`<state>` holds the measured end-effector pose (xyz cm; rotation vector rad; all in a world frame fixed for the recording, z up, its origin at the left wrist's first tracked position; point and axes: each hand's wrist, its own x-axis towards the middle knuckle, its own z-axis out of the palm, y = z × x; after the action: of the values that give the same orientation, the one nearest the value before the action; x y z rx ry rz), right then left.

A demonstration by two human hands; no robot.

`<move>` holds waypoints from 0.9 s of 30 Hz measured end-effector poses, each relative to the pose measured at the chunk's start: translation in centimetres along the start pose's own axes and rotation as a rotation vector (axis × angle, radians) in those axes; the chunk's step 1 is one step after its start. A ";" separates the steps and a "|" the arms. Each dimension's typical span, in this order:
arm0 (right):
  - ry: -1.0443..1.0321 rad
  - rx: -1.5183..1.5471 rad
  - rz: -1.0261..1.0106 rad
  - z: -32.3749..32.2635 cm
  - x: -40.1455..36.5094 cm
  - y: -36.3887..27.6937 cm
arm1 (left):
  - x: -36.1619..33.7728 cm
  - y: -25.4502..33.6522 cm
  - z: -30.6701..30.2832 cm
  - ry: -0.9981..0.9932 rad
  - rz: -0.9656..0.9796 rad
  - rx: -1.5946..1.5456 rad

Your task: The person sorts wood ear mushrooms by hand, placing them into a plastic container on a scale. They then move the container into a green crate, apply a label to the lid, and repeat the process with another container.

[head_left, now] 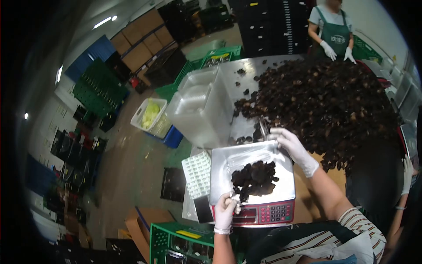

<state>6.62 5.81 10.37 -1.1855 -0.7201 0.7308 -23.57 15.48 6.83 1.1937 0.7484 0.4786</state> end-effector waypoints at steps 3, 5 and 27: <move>-0.270 -0.197 0.166 -1.4 -4.1 -2.0 | 0.0 -0.5 -0.4 -0.028 -0.153 -0.265; -0.356 -0.479 0.010 -1.2 -7.2 -1.7 | -0.6 -0.4 -0.2 -0.034 -0.183 -0.413; -0.081 -0.166 0.313 -2.3 -12.7 0.4 | -0.7 1.6 -1.9 -0.030 0.125 0.242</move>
<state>1.20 -5.66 8.08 -1.4463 -0.6789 0.9986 -25.38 16.78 8.15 1.4774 0.7231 0.4813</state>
